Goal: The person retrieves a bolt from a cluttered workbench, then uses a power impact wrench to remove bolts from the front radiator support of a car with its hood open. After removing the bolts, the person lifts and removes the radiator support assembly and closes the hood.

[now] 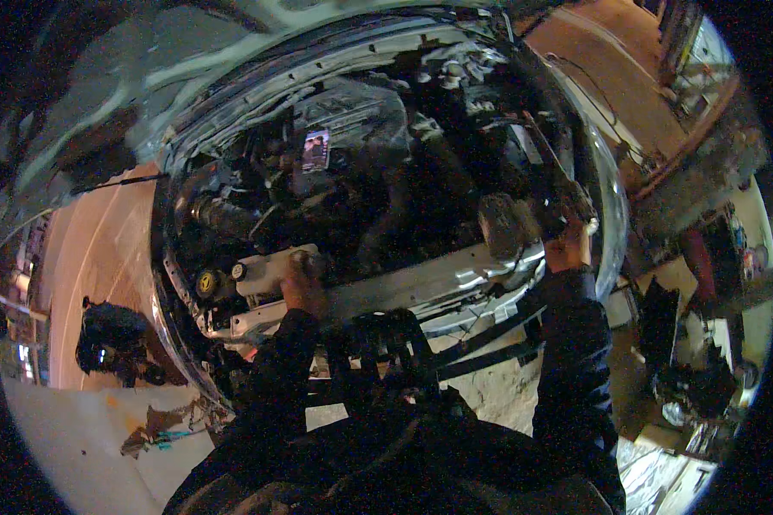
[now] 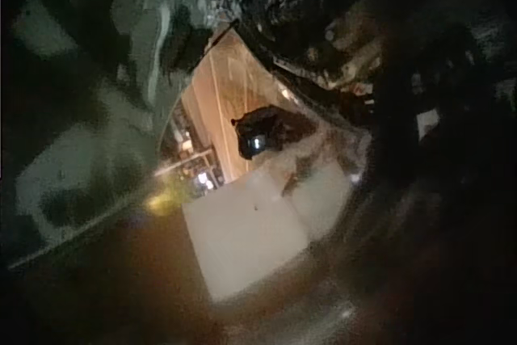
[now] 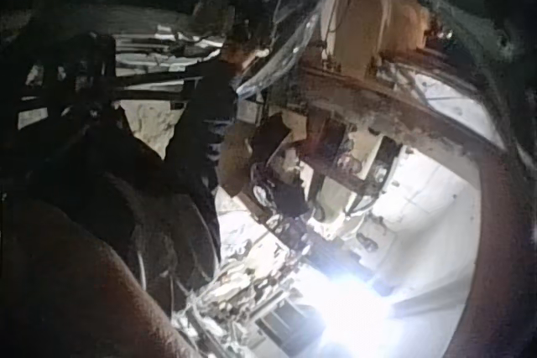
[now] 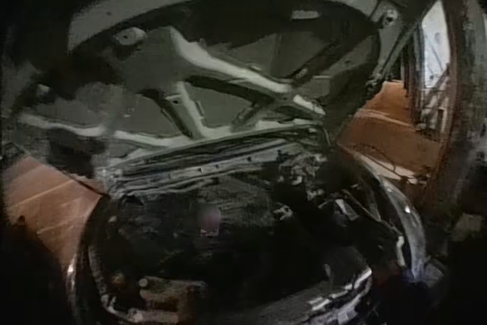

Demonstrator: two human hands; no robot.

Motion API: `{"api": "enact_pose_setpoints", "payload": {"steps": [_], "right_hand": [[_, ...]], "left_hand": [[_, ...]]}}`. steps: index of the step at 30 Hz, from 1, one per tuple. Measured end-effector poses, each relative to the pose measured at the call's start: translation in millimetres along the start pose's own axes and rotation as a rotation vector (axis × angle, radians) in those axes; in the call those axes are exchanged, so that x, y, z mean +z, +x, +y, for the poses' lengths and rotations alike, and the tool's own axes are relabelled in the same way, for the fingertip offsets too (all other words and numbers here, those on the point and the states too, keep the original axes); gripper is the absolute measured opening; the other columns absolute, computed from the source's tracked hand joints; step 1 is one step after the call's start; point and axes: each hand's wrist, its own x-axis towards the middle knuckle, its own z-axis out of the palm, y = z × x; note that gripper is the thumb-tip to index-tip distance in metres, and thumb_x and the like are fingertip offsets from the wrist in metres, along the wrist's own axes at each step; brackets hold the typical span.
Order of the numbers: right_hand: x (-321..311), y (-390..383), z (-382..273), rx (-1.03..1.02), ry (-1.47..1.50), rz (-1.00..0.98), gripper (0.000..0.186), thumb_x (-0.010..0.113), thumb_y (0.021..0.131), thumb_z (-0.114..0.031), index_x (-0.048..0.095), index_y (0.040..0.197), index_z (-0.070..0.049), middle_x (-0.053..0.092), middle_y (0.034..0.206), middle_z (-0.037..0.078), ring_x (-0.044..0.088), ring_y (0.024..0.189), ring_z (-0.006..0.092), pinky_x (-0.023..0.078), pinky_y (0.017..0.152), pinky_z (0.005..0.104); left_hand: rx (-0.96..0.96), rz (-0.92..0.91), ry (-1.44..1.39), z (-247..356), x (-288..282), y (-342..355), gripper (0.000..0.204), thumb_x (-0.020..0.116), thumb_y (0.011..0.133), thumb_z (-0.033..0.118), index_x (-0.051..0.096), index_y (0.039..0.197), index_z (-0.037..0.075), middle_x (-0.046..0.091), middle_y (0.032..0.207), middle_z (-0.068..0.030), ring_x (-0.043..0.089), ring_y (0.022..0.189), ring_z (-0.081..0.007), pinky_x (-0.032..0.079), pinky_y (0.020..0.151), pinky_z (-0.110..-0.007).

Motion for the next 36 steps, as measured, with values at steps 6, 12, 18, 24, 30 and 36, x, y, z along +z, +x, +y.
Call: {"api": "enact_pose_setpoints", "payload": {"steps": [6, 12, 18, 24, 30, 36], "right_hand": [[-41.5, -114.8, -6.9, -0.491, -1.233, -0.111, 0.029, 0.062, 0.102, -0.015, 0.067, 0.127, -0.002, 0.072, 0.121, 0.008, 0.069, 0.103, 0.0232, 0.057, 0.087, 0.0360], [-99.8, -300.8, 56.6, 0.026, -0.498, 0.387, 0.029, 0.070, 0.106, -0.023, 0.072, 0.117, 0.003, 0.073, 0.102, 0.007, 0.070, 0.089, 0.0168, 0.058, 0.080, 0.0321], [-253.6, -485.3, 87.2, 0.325, -0.520, 0.808, 0.033, 0.070, 0.105, -0.025, 0.071, 0.123, 0.003, 0.076, 0.103, 0.010, 0.073, 0.083, 0.0190, 0.060, 0.073, 0.0331], [-420.6, -614.5, 145.1, 0.351, 0.020, 0.958, 0.022, 0.067, 0.102, -0.019, 0.071, 0.107, 0.002, 0.073, 0.087, 0.012, 0.069, 0.069, 0.0264, 0.056, 0.062, 0.0420], [-564.8, -681.5, 184.3, 0.358, -1.258, 0.791, 0.025, 0.063, 0.100, -0.025, 0.066, 0.104, 0.000, 0.070, 0.096, 0.017, 0.068, 0.086, 0.0335, 0.055, 0.076, 0.0457], [-640.1, -689.7, 90.7, 0.173, 0.027, 1.188, 0.017, 0.061, 0.104, -0.019, 0.065, 0.105, -0.003, 0.068, 0.091, 0.017, 0.067, 0.077, 0.0308, 0.054, 0.066, 0.0461]], "left_hand": [[0.130, 0.342, -0.099, 3.5, 14.3, 8.3, 0.027, 0.070, 0.104, 0.030, 0.075, 0.125, 0.013, 0.077, 0.099, -0.0199, 0.072, 0.081, -0.0386, 0.056, 0.071, -0.046], [0.239, 0.044, -0.261, 9.3, -20.5, 16.4, 0.023, 0.063, 0.109, 0.014, 0.074, 0.126, 0.004, 0.076, 0.119, -0.0193, 0.072, 0.107, -0.0357, 0.059, 0.089, -0.045], [0.065, -0.022, -0.444, 22.3, -35.7, 4.0, 0.031, 0.056, 0.110, 0.010, 0.071, 0.136, 0.003, 0.075, 0.126, -0.0192, 0.072, 0.111, -0.0291, 0.057, 0.093, -0.040], [0.076, -0.125, -0.653, 121.1, -69.4, -67.0, 0.035, 0.054, 0.114, 0.018, 0.067, 0.144, 0.009, 0.074, 0.121, -0.0152, 0.065, 0.091, -0.0220, 0.053, 0.082, -0.040], [0.172, -0.468, -0.793, 298.1, -41.9, -185.7, 0.031, 0.057, 0.112, 0.017, 0.065, 0.136, -0.001, 0.070, 0.101, -0.0091, 0.062, 0.085, -0.0162, 0.051, 0.080, -0.032], [0.173, -0.768, -0.947, 451.4, -5.0, -262.9, 0.027, 0.056, 0.112, 0.016, 0.063, 0.133, 0.001, 0.073, 0.105, -0.0103, 0.066, 0.091, -0.0162, 0.053, 0.082, -0.032]]}}
